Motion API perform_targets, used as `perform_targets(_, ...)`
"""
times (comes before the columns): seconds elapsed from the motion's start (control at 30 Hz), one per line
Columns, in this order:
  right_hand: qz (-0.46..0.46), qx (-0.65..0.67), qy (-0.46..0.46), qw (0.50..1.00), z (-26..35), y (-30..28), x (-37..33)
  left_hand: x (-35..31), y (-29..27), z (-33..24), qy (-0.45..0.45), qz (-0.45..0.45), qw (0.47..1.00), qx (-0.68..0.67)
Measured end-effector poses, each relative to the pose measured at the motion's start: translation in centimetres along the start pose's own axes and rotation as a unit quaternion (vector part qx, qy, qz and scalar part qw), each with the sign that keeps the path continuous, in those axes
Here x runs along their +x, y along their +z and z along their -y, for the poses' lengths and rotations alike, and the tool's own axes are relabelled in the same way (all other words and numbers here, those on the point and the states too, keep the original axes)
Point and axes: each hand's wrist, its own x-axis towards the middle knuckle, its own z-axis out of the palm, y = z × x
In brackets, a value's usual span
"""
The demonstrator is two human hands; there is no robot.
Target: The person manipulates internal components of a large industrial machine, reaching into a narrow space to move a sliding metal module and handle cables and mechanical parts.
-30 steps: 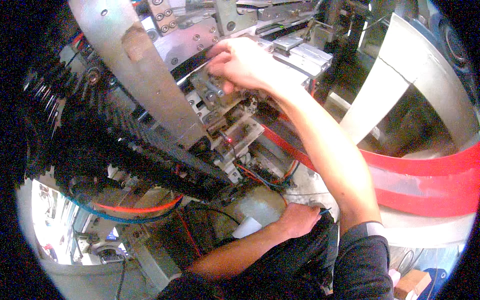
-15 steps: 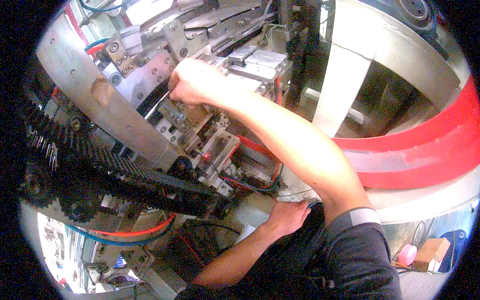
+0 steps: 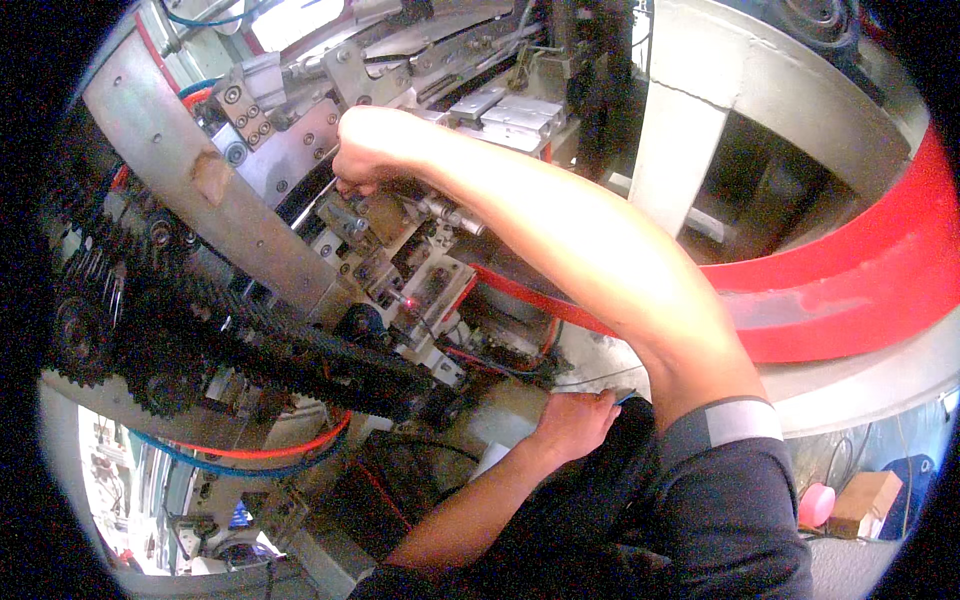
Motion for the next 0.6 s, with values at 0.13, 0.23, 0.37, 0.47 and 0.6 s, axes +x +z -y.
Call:
perform_targets(0.13,0.004,0.019,0.016,1.000,0.7,-0.7,-0.9,-0.1,-0.3,-0.3,-0.007,0.011,1.000,0.000)
perform_targets(0.23,0.013,0.030,0.026,0.999,1.1,-0.9,-1.2,-0.1,-0.3,-0.5,-0.016,0.021,1.000,0.000)
perform_targets(0.37,0.035,0.027,0.022,0.999,1.3,-1.0,-1.2,0.0,-1.0,-1.0,-0.026,0.040,0.999,-0.003)
perform_targets(0.47,0.007,-0.022,0.022,0.999,0.9,-0.5,-0.4,-0.1,0.1,-0.6,-0.014,0.003,1.000,-0.005)
perform_targets(0.6,-0.009,-0.042,0.039,0.998,0.6,-0.2,-0.1,0.0,-0.1,-0.8,-0.028,0.019,0.999,-0.023)
